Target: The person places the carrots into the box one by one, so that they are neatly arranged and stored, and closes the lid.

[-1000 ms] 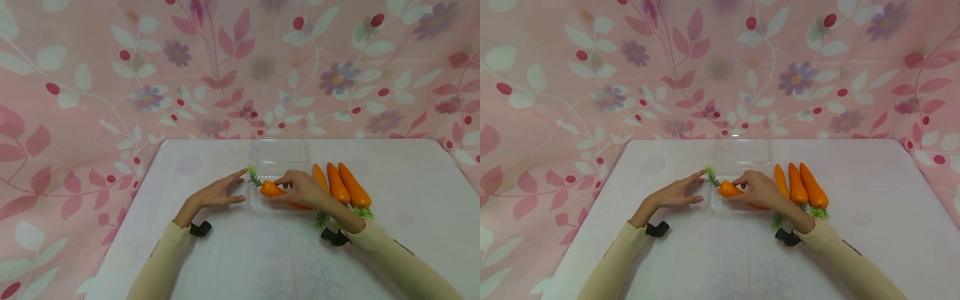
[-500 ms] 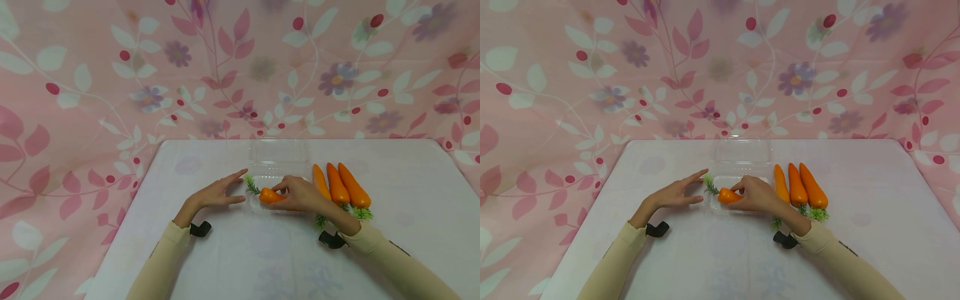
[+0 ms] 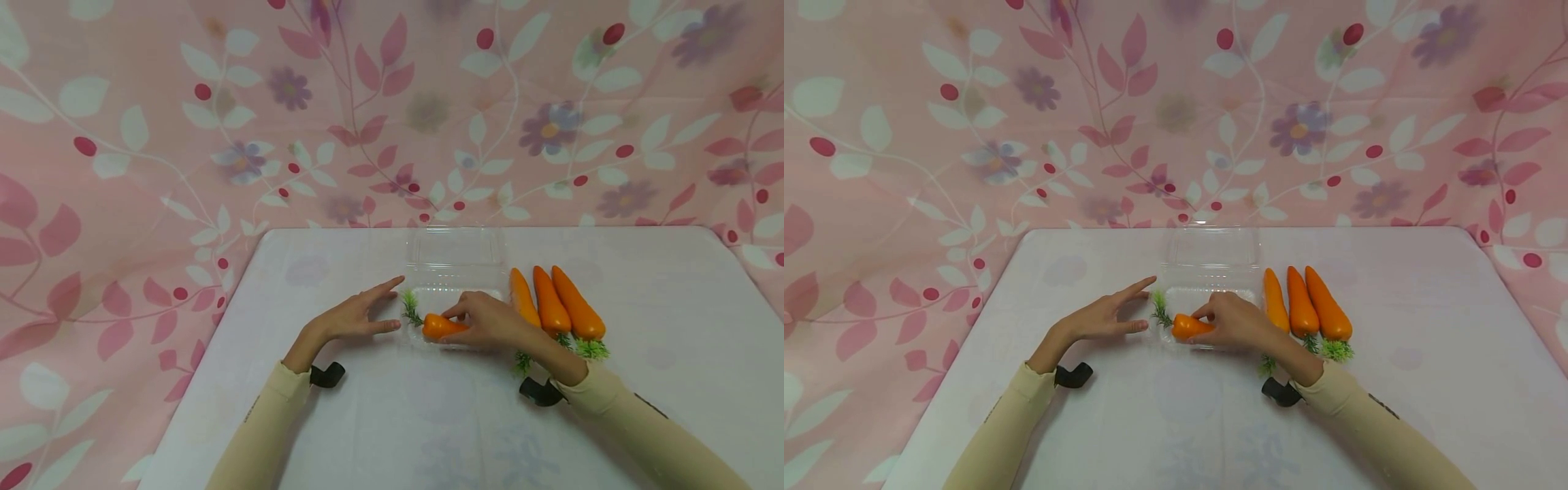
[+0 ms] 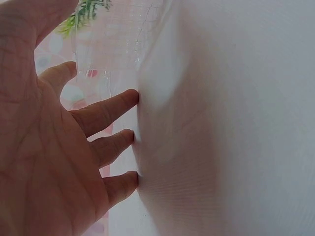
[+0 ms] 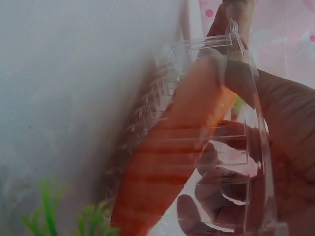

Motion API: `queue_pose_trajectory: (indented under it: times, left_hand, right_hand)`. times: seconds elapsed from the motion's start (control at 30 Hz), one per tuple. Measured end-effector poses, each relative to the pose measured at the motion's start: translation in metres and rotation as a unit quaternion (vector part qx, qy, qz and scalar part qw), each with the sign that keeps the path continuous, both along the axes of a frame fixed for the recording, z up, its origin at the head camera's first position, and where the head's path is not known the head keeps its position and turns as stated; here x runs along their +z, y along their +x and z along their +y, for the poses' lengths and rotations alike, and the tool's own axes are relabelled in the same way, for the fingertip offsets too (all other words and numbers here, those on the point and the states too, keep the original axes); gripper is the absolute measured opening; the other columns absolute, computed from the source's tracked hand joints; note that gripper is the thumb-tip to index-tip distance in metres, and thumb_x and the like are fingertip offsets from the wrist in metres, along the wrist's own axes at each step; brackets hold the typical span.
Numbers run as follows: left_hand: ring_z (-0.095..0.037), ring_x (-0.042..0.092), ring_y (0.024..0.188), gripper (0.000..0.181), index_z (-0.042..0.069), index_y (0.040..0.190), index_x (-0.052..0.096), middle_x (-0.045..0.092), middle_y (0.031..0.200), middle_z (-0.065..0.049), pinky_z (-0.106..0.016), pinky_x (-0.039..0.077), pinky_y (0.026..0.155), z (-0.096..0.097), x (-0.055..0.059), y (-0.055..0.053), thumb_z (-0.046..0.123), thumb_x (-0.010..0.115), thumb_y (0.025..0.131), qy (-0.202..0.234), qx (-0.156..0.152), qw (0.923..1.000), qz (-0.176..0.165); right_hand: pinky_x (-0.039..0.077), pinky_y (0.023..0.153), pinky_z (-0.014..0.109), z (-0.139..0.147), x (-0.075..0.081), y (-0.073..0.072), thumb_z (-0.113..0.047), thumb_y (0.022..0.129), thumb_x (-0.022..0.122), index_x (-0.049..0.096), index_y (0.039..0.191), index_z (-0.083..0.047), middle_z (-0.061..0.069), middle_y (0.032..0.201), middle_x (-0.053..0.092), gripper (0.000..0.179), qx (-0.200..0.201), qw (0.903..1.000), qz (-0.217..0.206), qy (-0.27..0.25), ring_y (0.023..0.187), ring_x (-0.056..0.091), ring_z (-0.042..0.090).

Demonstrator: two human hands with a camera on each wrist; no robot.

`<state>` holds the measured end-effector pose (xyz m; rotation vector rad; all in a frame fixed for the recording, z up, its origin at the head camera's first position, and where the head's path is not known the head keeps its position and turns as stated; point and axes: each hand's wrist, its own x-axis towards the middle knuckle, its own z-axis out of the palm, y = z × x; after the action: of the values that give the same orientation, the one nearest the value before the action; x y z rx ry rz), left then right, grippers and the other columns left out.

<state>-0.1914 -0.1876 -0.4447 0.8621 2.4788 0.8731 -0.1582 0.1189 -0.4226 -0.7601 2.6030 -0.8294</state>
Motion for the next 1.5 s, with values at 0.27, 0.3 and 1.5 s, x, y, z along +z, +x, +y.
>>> queue_pose_trajectory:
  times: [0.27,0.3,1.5]
  left_hand:
    - [-0.014,0.030,0.143,0.089,0.034,0.159,0.015,0.043,0.151,-0.001,-0.058,0.018,0.114,0.000,-0.001,-0.001,0.061,0.063,0.089,0.004,-0.004,1.0000,-0.003]
    - [-0.013,0.029,0.143,0.089,0.035,0.159,0.015,0.043,0.152,0.000,-0.057,0.019,0.114,0.000,-0.001,-0.001,0.061,0.063,0.088,0.002,-0.003,1.0000,-0.005]
    - [-0.013,0.030,0.143,0.090,0.036,0.159,0.014,0.044,0.151,0.002,-0.053,0.023,0.114,0.001,-0.001,0.000,0.062,0.063,0.088,-0.009,0.004,1.0000,0.000]
  right_hand:
    - [0.039,0.066,0.030,0.003,0.004,0.002,-0.051,0.089,0.068,0.073,0.122,-0.020,-0.004,0.089,0.054,0.046,0.051,0.9957,0.000,0.077,0.081,0.044,0.015]
    - [0.039,0.066,0.030,0.004,0.004,0.002,-0.051,0.089,0.068,0.073,0.123,-0.020,-0.004,0.090,0.054,0.045,0.052,0.9956,0.000,0.078,0.082,0.044,0.015]
    - [0.044,0.063,0.032,0.088,0.038,0.001,-0.030,0.091,0.073,0.075,0.113,-0.011,-0.002,0.088,0.061,0.029,-0.098,0.9872,0.119,-0.041,0.077,0.050,0.017]
